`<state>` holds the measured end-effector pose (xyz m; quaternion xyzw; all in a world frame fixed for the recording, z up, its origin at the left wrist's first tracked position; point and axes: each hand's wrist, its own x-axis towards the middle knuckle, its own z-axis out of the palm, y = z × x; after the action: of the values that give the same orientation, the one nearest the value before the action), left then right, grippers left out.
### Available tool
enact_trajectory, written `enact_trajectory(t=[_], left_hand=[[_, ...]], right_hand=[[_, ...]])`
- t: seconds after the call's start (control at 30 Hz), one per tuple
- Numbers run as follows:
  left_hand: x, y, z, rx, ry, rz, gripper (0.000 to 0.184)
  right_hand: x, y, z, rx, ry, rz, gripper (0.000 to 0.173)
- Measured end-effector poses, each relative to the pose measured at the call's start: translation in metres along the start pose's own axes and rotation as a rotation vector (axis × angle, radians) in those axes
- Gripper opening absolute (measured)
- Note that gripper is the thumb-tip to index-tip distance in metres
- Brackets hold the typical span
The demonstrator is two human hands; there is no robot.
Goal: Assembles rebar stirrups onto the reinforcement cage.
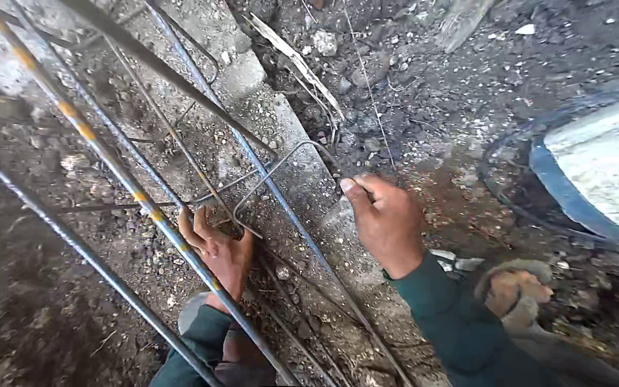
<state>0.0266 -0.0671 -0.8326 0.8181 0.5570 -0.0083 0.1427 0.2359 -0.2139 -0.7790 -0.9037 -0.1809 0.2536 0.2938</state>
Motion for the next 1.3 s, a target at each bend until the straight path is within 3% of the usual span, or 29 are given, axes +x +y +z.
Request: enact_trajectory(t=[0.1,0.17,0.23,0.3,0.37,0.67,0.8,0.93,1.13,1.3], left_hand=[[-0.007,-0.001,0.0,-0.354,0.025,-0.058,0.113],[-0.01,0.004,-0.011,-0.623,-0.007,-0.231,0.116],[-0.008,0.001,-0.021,-0.832,-0.094,-0.428,0.098],[-0.003,-0.016,-0.023,-1.008,-0.208,-0.518,0.055],[0.008,-0.027,-0.025,-1.109,-0.332,-0.521,0.036],[0.042,-0.079,-0.036,-1.306,-0.839,-0.448,0.042],[0.048,-0.086,-0.038,-1.246,-0.912,-0.464,0.046],[0.056,-0.085,-0.051,-1.003,-0.963,-0.414,0.052],[0.05,-0.091,-0.066,-0.683,-1.022,-0.205,0.064],[0.028,-0.104,-0.075,-0.343,-0.921,0.002,0.053]], right_hand=[[-0.006,-0.005,0.007,-0.04,0.047,-0.026,0.036],[-0.005,-0.007,0.009,-0.015,0.029,-0.012,0.035],[0.002,-0.005,0.011,0.04,-0.023,0.015,0.033],[0.008,0.001,0.012,0.098,-0.092,0.036,0.031],[0.013,0.003,0.014,0.114,-0.128,0.047,0.031],[0.012,-0.024,0.037,0.055,-0.312,0.056,0.036],[0.016,-0.029,0.043,0.031,-0.373,0.051,0.036],[0.019,-0.041,0.044,-0.013,-0.41,-0.007,0.036],[0.048,-0.052,0.039,-0.05,-0.627,-0.071,0.036],[0.05,-0.062,0.044,-0.072,-0.642,-0.099,0.033]])
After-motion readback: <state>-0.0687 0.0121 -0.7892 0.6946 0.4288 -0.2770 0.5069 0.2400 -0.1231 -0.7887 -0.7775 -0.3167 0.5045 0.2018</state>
